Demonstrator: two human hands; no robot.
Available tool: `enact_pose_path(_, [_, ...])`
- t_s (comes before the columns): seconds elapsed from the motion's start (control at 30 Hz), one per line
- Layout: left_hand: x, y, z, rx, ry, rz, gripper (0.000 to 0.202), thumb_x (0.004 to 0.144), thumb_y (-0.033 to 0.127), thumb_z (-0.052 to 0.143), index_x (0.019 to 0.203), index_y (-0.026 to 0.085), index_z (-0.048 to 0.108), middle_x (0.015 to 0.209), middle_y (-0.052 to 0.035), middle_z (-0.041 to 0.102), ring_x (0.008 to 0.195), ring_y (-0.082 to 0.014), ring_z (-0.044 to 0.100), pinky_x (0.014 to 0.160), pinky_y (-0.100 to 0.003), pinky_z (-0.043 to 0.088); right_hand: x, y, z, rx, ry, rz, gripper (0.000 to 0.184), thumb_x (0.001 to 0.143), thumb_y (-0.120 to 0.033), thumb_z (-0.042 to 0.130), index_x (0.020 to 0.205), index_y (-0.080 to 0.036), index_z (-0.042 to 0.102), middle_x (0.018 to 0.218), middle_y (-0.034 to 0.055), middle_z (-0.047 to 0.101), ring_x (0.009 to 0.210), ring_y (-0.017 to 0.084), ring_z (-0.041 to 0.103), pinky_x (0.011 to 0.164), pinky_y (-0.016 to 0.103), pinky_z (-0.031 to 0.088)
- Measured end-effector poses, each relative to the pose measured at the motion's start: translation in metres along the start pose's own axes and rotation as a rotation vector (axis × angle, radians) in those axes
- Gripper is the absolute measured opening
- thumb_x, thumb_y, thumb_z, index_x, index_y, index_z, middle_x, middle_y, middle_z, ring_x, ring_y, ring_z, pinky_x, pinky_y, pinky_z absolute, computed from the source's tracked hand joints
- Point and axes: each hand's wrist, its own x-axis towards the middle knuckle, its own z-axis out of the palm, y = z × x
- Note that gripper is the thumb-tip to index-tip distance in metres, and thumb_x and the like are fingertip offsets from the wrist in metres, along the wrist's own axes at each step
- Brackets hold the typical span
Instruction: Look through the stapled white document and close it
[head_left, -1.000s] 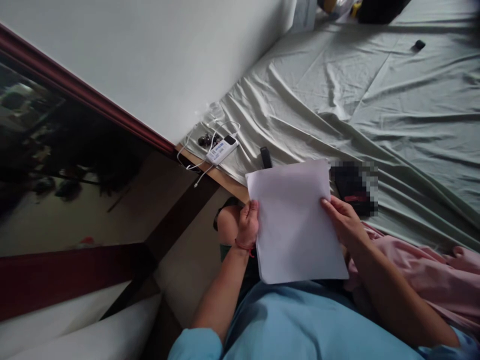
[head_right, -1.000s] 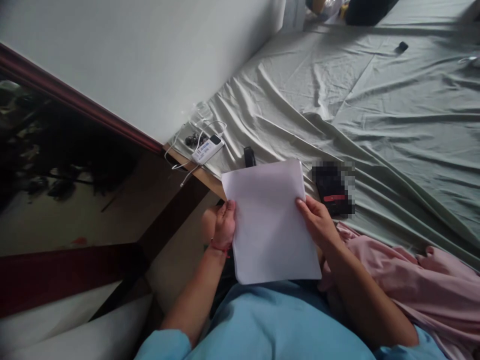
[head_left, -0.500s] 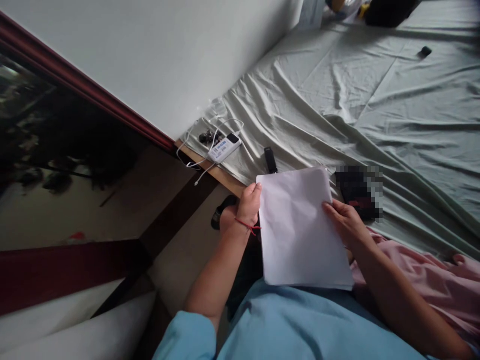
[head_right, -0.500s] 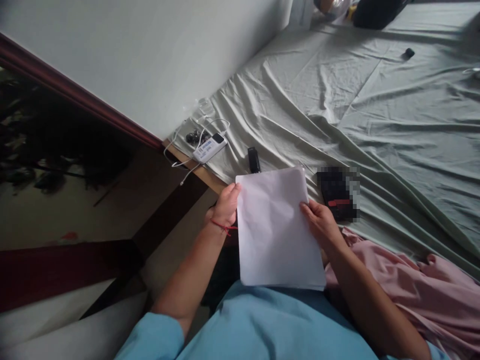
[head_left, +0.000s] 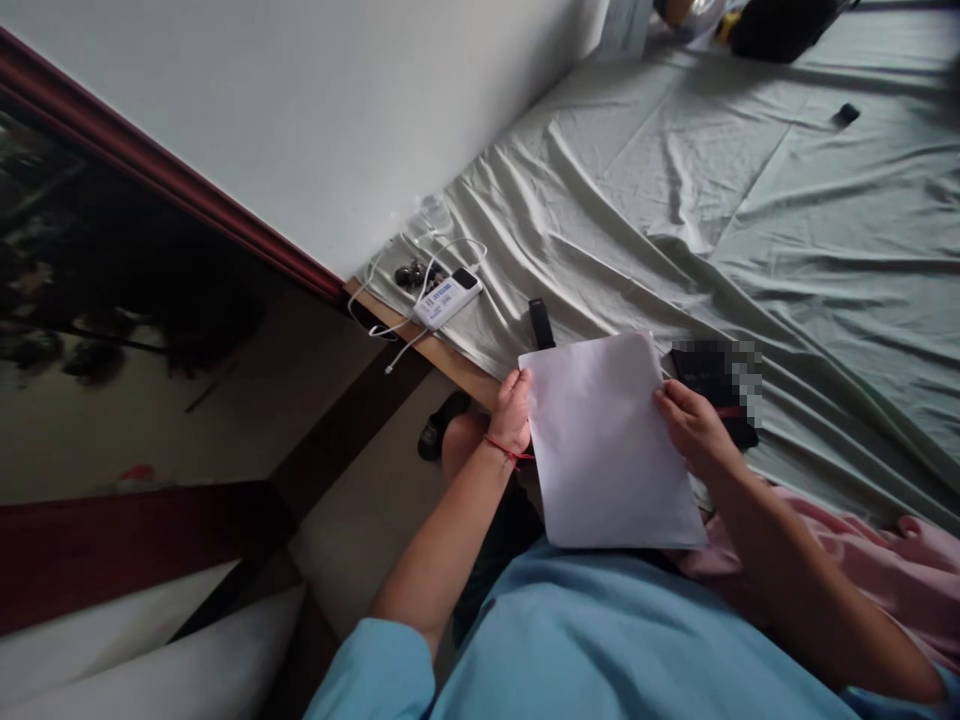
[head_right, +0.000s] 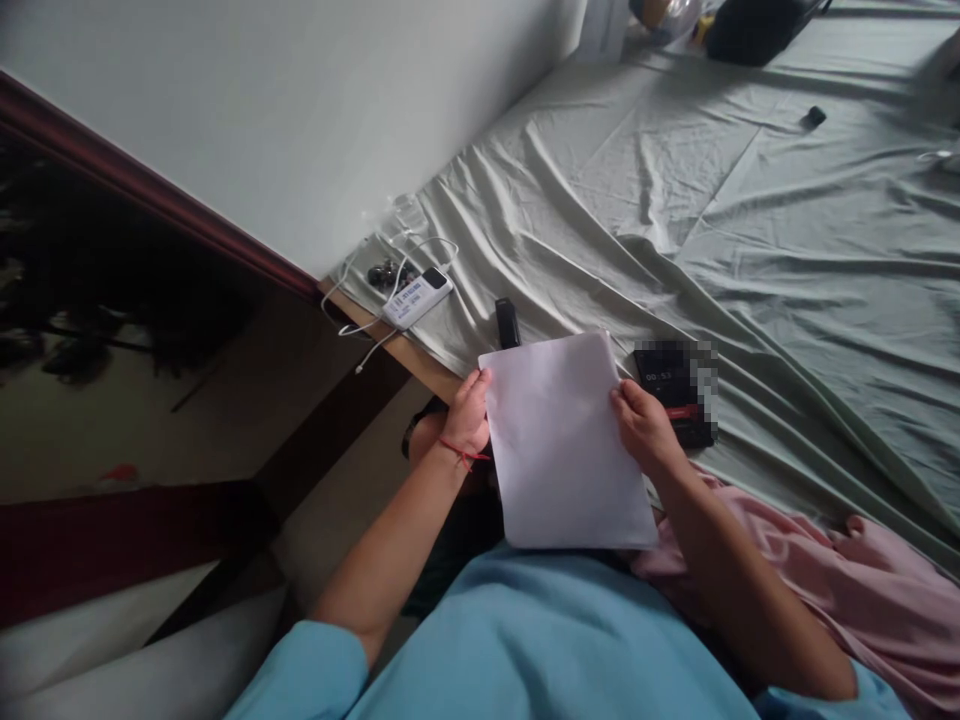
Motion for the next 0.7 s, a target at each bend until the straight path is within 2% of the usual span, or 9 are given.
enact_pose_path(0.07, [0.002, 0.001, -0.001, -0.001, -0.002, -0.031, 0.038, 0.072, 0.04, 0.083, 0.096, 0.015, 0.066, 0.093, -0.0038, 0.07, 0.087, -0.017, 0.065, 0.089, -0.032, 0.051, 0.002, 0.002, 0.002, -0.009, 0.015, 0.018, 0.034, 0.085, -0.057, 0.054, 0.082, -0.023, 0.051, 0.068, -0.0017, 0.051, 0.061, 0.014, 0.045, 0.055, 0.026, 0.036])
enact_pose_path(0.17, [0.008, 0.004, -0.004, 0.103, -0.001, -0.059, 0.033, 0.069, 0.037, 0.082, 0.083, 0.015, 0.063, 0.079, -0.0026, 0.067, 0.076, -0.0169, 0.063, 0.077, -0.03, 0.05, 0.006, 0.002, 0.002, -0.095, 0.039, 0.047, 0.035, 0.085, -0.056, 0.054, 0.075, -0.023, 0.048, 0.061, -0.0035, 0.045, 0.057, 0.013, 0.039, 0.052, 0.026, 0.031])
enact_pose_path(0.33, [0.029, 0.018, -0.009, 0.562, 0.042, 0.075, 0.022, 0.075, 0.027, 0.072, 0.064, 0.015, 0.058, 0.062, 0.0015, 0.055, 0.063, -0.0125, 0.051, 0.061, -0.023, 0.04, 0.015, -0.004, -0.004, -0.207, 0.003, 0.103, 0.033, 0.084, -0.051, 0.056, 0.071, -0.022, 0.05, 0.056, -0.0031, 0.044, 0.054, 0.013, 0.039, 0.05, 0.026, 0.028])
enact_pose_path(0.47, [0.042, 0.027, -0.006, 0.839, 0.055, 0.099, 0.018, 0.074, 0.022, 0.067, 0.06, 0.016, 0.059, 0.054, 0.0023, 0.05, 0.055, -0.0109, 0.043, 0.05, -0.022, 0.026, 0.021, -0.006, -0.007, -0.181, 0.01, 0.125, 0.031, 0.083, -0.05, 0.057, 0.072, -0.021, 0.055, 0.055, -0.0011, 0.047, 0.053, 0.014, 0.042, 0.048, 0.027, 0.028])
enact_pose_path(0.57, [0.048, 0.03, -0.002, 0.896, 0.038, 0.087, 0.013, 0.072, 0.022, 0.067, 0.062, 0.016, 0.063, 0.053, 0.0021, 0.05, 0.052, -0.0102, 0.039, 0.046, -0.022, 0.021, 0.024, -0.009, -0.009, -0.183, 0.014, 0.16, 0.029, 0.082, -0.048, 0.058, 0.071, -0.022, 0.055, 0.054, -0.001, 0.047, 0.051, 0.014, 0.042, 0.046, 0.026, 0.027])
enact_pose_path(0.7, [0.051, 0.034, 0.006, 0.899, 0.056, 0.053, 0.012, 0.072, 0.019, 0.068, 0.062, 0.015, 0.063, 0.052, 0.002, 0.05, 0.049, -0.01, 0.037, 0.046, -0.023, 0.024, 0.023, -0.019, -0.01, -0.207, 0.006, 0.23, 0.023, 0.084, -0.042, 0.056, 0.073, -0.022, 0.054, 0.052, -0.0037, 0.039, 0.045, 0.012, 0.036, 0.043, 0.026, 0.023])
